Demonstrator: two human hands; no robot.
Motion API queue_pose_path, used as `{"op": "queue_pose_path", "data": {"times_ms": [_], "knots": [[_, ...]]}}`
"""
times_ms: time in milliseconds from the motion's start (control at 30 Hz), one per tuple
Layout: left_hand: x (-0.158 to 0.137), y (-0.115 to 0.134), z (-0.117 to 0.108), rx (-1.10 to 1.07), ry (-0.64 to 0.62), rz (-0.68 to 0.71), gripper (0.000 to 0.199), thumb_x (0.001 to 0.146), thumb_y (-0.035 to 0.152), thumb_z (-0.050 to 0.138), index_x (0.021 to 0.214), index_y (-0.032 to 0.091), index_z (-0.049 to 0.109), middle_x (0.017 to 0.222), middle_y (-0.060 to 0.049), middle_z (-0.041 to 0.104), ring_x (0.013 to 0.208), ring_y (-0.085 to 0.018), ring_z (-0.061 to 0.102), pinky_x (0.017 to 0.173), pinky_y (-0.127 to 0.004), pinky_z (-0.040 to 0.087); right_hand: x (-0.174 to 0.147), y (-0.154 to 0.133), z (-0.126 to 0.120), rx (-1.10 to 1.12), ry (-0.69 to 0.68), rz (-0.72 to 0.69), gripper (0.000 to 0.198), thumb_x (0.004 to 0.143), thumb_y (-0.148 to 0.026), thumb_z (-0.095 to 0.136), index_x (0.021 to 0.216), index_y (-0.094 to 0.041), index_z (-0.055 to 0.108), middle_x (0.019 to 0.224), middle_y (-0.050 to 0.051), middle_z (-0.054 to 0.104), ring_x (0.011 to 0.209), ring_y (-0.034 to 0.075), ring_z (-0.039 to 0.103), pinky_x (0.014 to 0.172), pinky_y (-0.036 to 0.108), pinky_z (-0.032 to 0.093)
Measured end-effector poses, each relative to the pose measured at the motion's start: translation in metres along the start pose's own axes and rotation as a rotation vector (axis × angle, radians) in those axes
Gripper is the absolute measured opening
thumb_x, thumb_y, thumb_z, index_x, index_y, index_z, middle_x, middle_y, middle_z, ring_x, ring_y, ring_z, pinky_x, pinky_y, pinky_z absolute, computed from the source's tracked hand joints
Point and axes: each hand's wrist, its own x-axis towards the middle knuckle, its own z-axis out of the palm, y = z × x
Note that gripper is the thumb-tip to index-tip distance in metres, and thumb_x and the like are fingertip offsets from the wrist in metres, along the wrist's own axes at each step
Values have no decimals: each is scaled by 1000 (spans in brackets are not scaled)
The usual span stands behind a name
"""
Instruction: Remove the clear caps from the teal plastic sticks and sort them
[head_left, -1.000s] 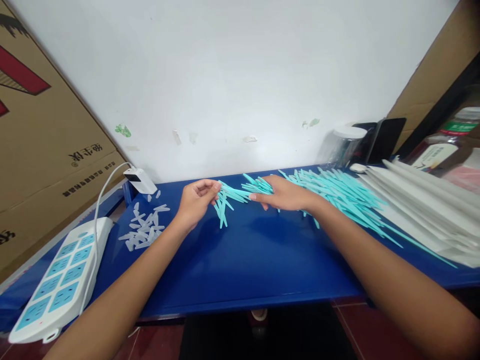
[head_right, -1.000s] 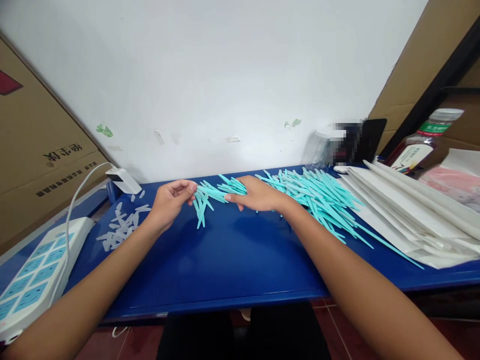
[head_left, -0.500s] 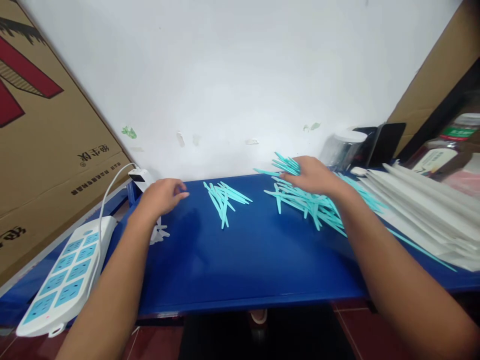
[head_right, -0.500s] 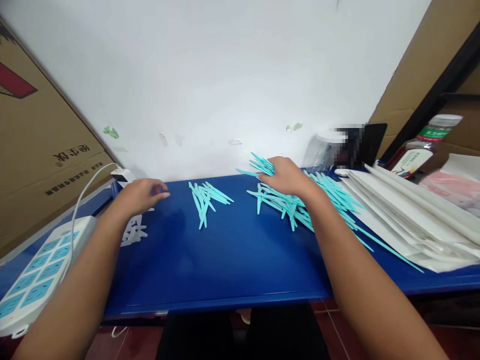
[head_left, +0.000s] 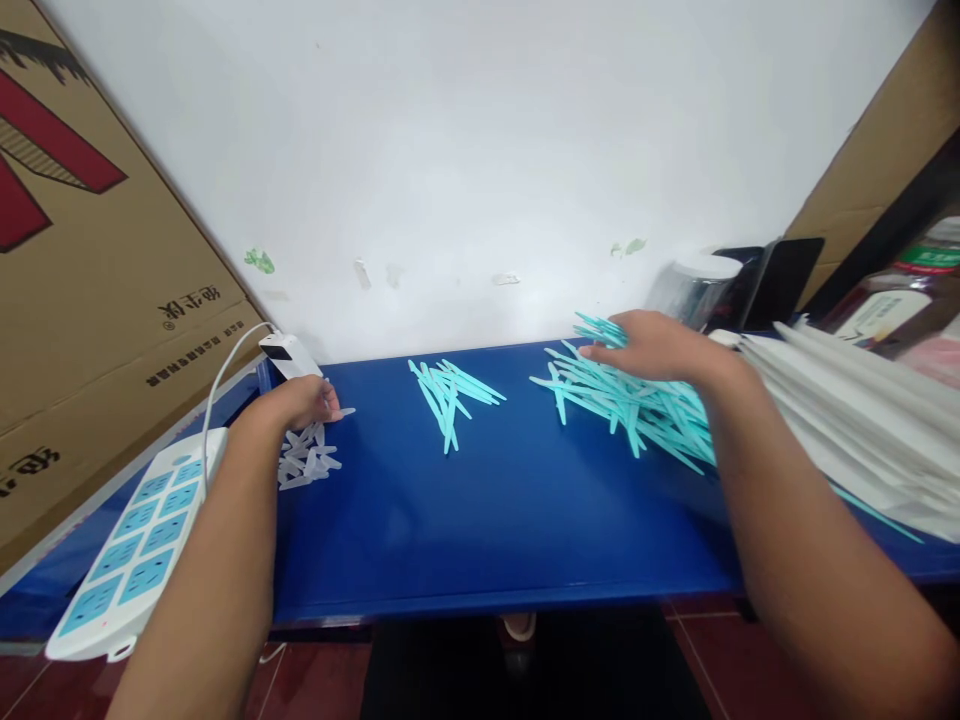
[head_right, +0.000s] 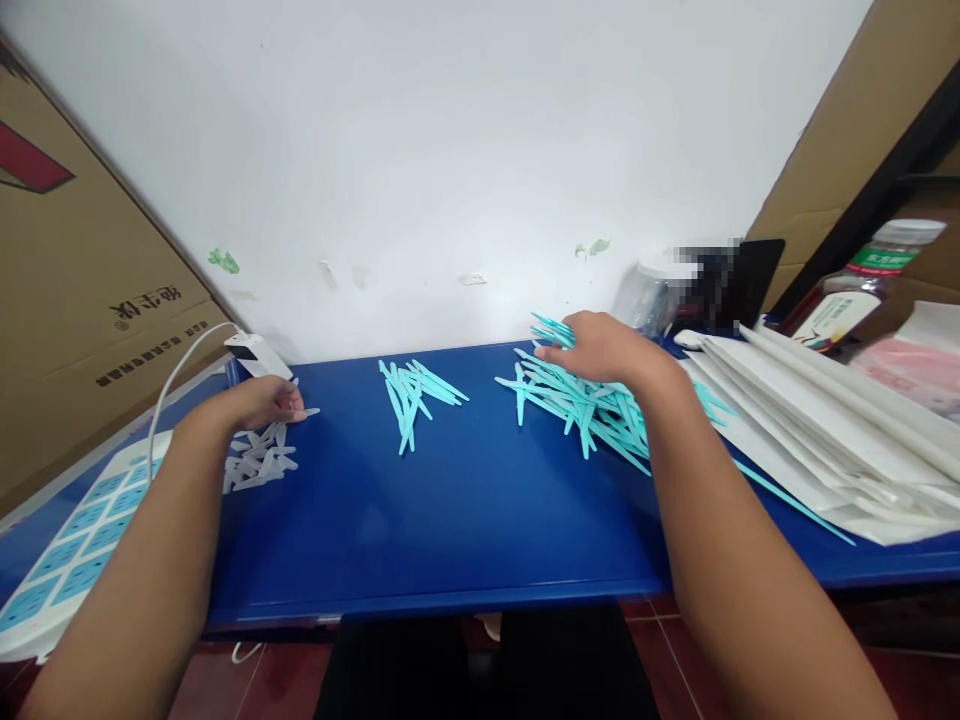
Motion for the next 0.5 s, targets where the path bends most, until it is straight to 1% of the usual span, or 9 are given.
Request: {"op": "queue_pose_path", "data": {"times_ms": [100,167,233,333,400,433,467,500], "knots": [[-1,11,2,-55,-92,52,30,55,48,79,71,23,75,73,-6,75,71,-26,68,60,-30,48,2,-22,11,81,13,-62,43,93,-61,58,90,-19,64,92,17,72,81,30,66,64,35,43],[-4,22,3,-94,-73,106,27,57,46,79,71,23,75,74,-6,76,70,-25,68,61,-29,48,2,-36,19,135,-14,-107,40,93,-58,59,88,-19,63,88,15,71,75,27,64,61,33,40],[-8,34,4,-157,-50,164,25,59,44,79,70,22,76,73,-6,76,70,-24,67,61,-29,49,0,-48,25,197,-22,-154,37,94,-56,60,87,-19,62,87,13,71,74,25,62,62,32,39],[-13,51,7,-324,-43,268,25,62,43,82,76,22,79,79,-8,78,74,-24,70,65,-30,53,-4,-60,30,355,-50,-244,33,94,-53,62,93,-20,64,96,12,72,84,27,64,71,33,43],[-16,62,10,-438,-30,336,26,66,42,84,81,22,80,84,-9,79,79,-25,72,69,-32,56,-8,-66,30,497,-113,-282,34,92,-53,66,104,-22,64,107,11,71,92,27,65,75,33,45],[-17,68,12,-487,-21,364,26,68,43,85,83,21,80,85,-10,79,80,-25,72,71,-33,57,-10,-68,30,571,-167,-274,37,90,-55,69,108,-23,63,109,10,71,91,26,64,74,33,46],[-19,74,15,-537,-13,385,27,70,43,85,85,21,80,85,-10,79,80,-25,73,73,-33,57,-12,-70,30,642,-233,-251,40,88,-56,71,109,-24,62,105,8,70,85,24,64,70,32,46],[-20,80,18,-590,-8,400,29,72,43,86,89,20,80,85,-11,80,79,-24,73,74,-34,58,-13,-73,29,709,-310,-220,41,86,-58,73,106,-24,60,97,7,69,76,21,61,64,30,45]]}}
